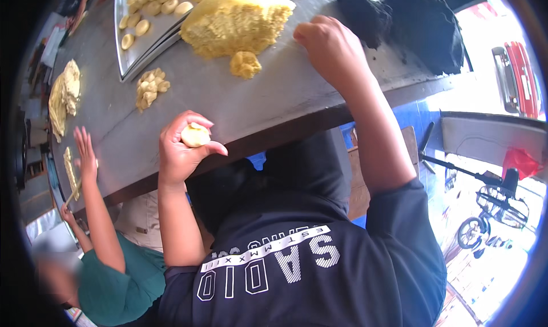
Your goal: The person pinches off small pieces of yellow dough from a larger mass, rolls them into balls between their palms, and places them onto a metal tray.
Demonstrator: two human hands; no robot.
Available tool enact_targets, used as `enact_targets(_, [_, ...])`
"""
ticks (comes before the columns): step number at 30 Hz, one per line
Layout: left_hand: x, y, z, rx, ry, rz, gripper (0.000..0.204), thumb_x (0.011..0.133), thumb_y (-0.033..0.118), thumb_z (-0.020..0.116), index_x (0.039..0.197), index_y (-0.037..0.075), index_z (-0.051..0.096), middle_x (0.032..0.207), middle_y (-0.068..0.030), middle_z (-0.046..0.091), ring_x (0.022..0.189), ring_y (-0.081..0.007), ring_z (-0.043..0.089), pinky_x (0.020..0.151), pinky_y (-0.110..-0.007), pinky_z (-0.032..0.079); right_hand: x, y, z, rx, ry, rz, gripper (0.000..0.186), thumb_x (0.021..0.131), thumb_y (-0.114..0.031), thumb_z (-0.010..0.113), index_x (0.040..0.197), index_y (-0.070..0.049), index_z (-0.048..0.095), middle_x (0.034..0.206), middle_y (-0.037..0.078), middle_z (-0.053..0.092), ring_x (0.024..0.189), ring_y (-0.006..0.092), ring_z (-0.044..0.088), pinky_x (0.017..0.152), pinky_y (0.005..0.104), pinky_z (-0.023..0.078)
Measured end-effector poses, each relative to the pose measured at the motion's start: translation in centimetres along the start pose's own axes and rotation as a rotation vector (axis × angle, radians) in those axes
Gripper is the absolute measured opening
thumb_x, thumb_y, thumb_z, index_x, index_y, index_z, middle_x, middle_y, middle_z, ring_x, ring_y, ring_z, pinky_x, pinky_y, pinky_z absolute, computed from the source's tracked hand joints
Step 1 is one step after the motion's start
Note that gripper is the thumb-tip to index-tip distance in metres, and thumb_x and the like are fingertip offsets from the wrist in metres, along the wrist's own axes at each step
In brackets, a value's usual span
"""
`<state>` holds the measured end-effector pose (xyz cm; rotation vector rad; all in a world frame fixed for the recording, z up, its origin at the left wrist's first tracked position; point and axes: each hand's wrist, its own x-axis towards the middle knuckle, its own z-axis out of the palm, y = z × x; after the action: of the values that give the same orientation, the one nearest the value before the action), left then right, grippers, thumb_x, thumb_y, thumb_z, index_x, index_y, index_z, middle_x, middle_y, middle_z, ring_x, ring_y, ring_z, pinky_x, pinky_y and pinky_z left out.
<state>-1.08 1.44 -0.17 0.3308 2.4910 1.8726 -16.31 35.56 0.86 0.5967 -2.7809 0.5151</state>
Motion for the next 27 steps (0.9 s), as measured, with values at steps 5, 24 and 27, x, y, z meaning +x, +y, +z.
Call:
enact_targets(5, [0.5,0.4,0.7,0.151,0.029,0.107,0.055,0.063,0.016,0.112,0.098,0.006,0.071,0.088,-0.0062,0.070,0.077,-0.0245,0.068,0.072,-0.038,0.056,-3.0,-4.5,0.1,0.198,0.035,-0.123,0.005,0.100,-0.006,0.077,0.102,-0.007,0.082,0.102,0.012,0.078,0.105,0.0362,0.077,0.092,0.0487,0.062])
enact_targets(24, [-0.1,0.7,1.9,0.479,0.019,0.187,0.043,0.073,0.020,0.105,0.088,0.007,0.066,0.083,-0.0105,0.071,0.076,-0.0367,0.073,0.067,-0.047,0.057,-4.5,-16.6,1.2,0.589,-0.054,-0.218,0.059,0.085,-0.013,0.090,0.138,-0.008,0.064,0.111,0.014,0.076,0.107,0.0382,0.077,0.091,0.0497,0.063])
enact_targets(27, [-0.2,0.4,1.8,0.510,0.062,0.229,0.047,0.072,0.025,0.107,0.084,0.007,0.065,0.080,-0.0102,0.070,0.075,-0.0367,0.072,0.068,-0.047,0.056,-3.0,-15.3,-1.0,0.580,-0.121,-0.264,0.047,0.088,-0.009,0.089,0.132,-0.006,0.074,0.118,0.015,0.077,0.111,0.0394,0.077,0.095,0.0492,0.063])
